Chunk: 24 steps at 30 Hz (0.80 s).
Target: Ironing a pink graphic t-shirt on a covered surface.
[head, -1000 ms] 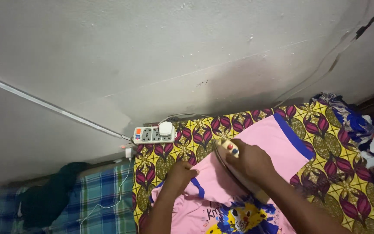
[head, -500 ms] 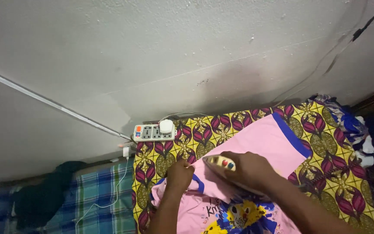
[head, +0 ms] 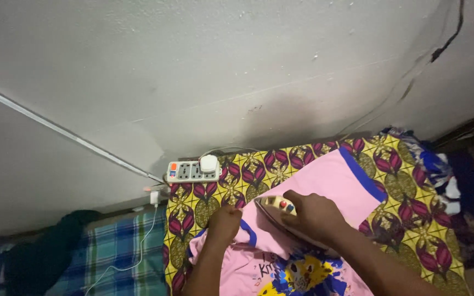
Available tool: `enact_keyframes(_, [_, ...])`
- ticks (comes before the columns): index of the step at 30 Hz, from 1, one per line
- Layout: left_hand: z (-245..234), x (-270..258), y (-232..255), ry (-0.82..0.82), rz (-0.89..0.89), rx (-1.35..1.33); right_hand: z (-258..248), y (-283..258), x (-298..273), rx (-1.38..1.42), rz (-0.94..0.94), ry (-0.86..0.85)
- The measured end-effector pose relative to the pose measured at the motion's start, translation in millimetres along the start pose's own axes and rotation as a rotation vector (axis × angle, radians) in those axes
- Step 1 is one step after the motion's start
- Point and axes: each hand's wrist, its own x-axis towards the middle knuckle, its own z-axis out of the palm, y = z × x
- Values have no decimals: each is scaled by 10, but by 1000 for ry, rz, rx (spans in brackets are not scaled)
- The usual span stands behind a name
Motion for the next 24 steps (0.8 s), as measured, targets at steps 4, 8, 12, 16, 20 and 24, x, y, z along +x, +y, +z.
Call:
enact_keyframes(4, [143,42,-133,136,135,67,-86,240,-100,-91,-83,-36])
enact_keyframes(8, [162,31,-78,126,22,-58,-180,247,-206,-100,14,-81])
enact_keyframes(12, [229,127,-252,173,160,-34,-170,263,-316,-83,-37,27])
enact_keyframes(16, [155,171,-169,77,102,-30,55,520,-236,-145,-85,71])
enact_keyframes(20, [168,65,-133,50,39,4,146,582,-307,-194,-127,94])
enact_keyframes(24, [212,115,-189,66,84,-94,75,511,-313,-211,-79,73])
